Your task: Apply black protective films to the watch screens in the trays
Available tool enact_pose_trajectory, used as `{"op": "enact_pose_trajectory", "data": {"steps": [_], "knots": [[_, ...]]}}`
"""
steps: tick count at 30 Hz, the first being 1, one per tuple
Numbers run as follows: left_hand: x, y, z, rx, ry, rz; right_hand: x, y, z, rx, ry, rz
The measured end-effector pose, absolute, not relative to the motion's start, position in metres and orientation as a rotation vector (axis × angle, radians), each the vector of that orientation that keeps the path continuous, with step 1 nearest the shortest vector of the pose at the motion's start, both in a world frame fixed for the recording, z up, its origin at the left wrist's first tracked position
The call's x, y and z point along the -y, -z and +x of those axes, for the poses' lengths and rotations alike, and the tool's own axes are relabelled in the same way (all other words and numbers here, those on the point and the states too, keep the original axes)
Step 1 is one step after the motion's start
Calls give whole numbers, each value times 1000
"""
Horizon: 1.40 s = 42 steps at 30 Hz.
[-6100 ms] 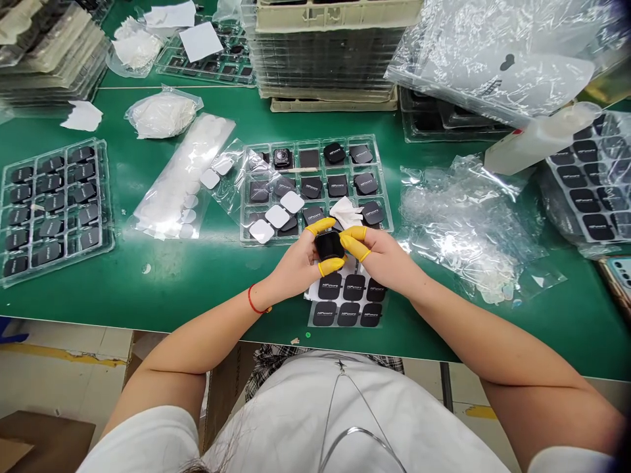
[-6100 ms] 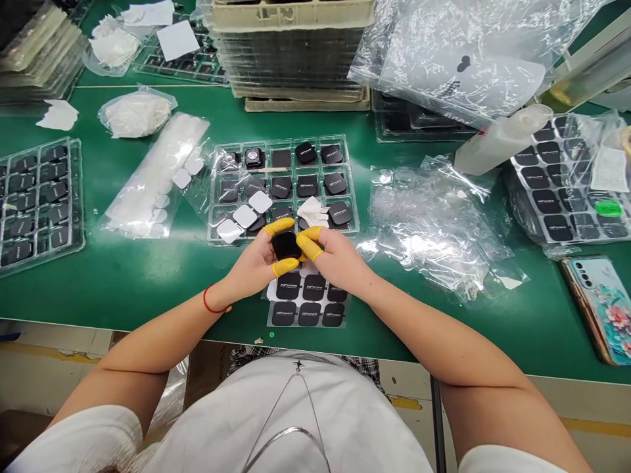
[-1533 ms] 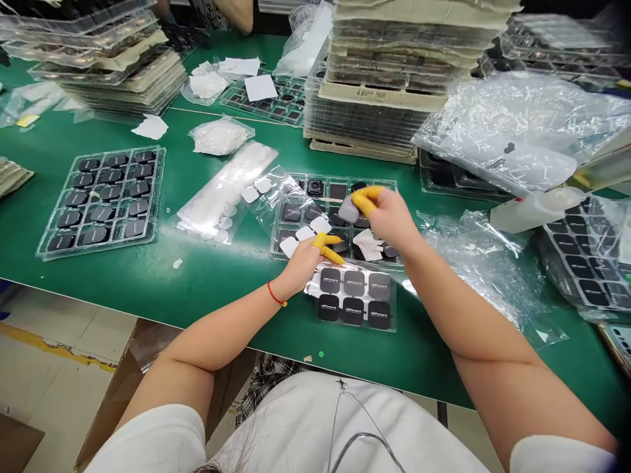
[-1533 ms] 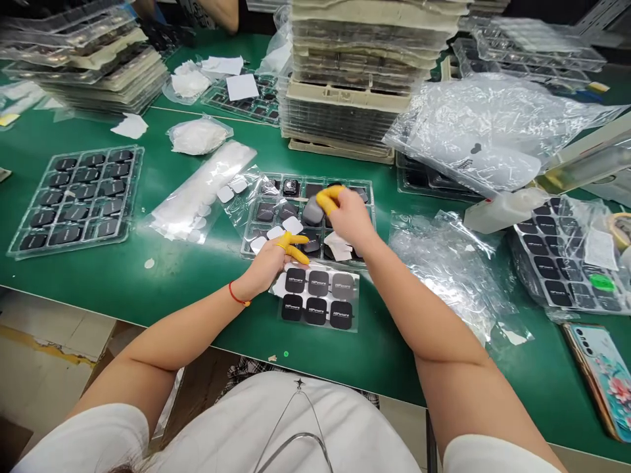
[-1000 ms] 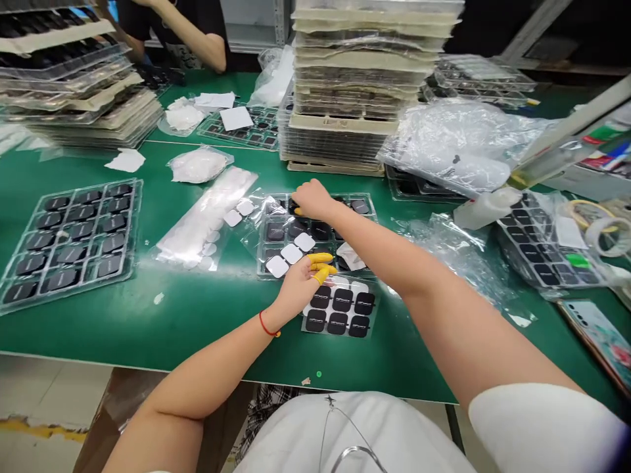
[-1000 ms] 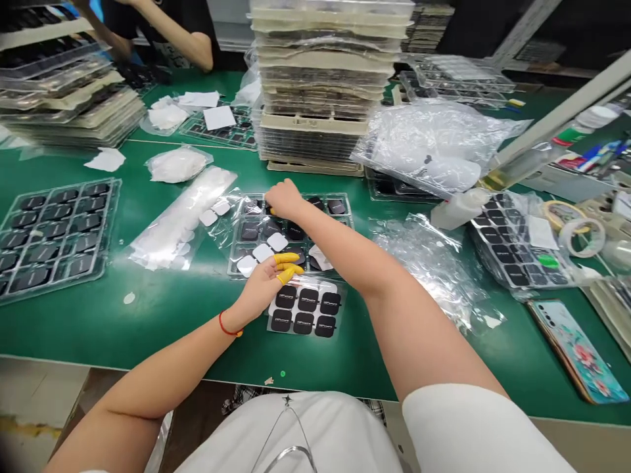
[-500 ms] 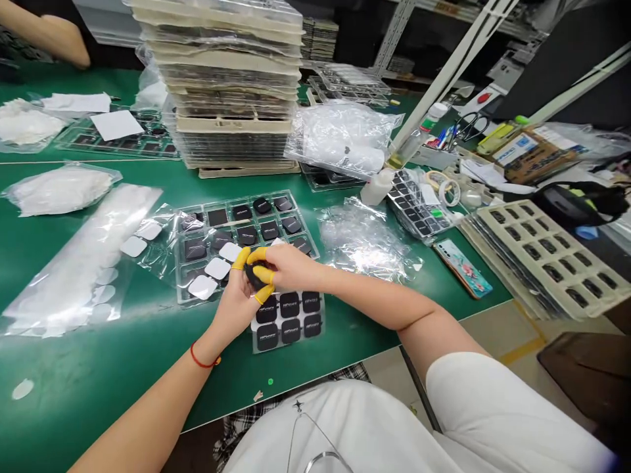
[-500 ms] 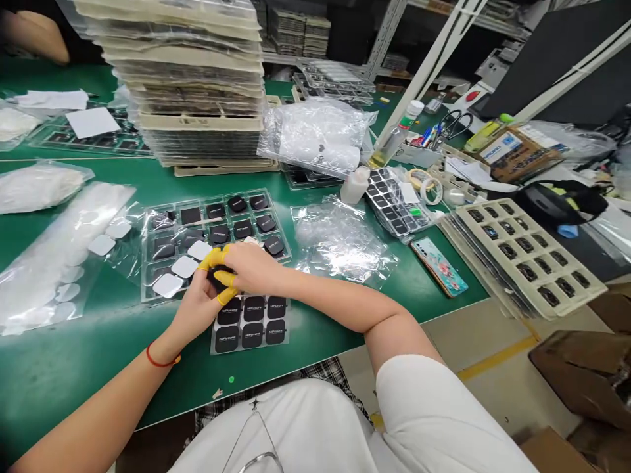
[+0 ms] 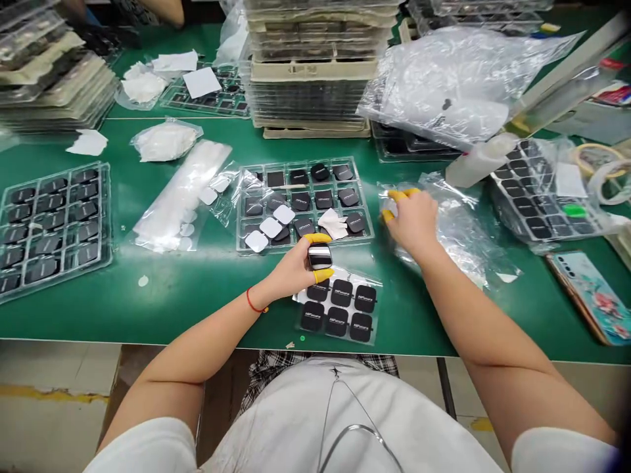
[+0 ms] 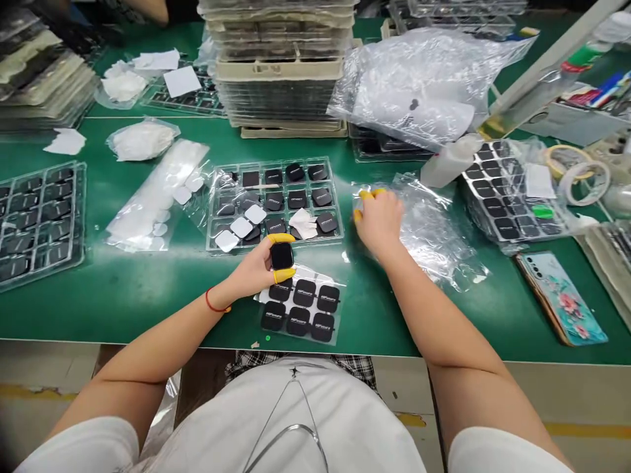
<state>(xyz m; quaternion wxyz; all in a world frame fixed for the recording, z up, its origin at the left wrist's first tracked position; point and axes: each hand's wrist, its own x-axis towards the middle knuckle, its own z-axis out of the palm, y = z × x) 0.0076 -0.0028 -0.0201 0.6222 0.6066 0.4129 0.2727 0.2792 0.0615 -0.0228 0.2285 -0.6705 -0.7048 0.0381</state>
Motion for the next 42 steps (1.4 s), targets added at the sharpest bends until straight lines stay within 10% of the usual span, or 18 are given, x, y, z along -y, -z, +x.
{"op": "enact_pose_trajectory", "data": {"steps": [15, 27, 42], "knots": [[1, 23, 2, -961, -736, 1530, -3, 4, 192, 2367, -254, -893], [1, 27, 8, -987, -725, 1496, -13, 21, 188, 2257, -65, -973], [-19, 14, -20, -896, -1205, 1415, -31, -3, 216, 1303, -1353, -1433]]}}
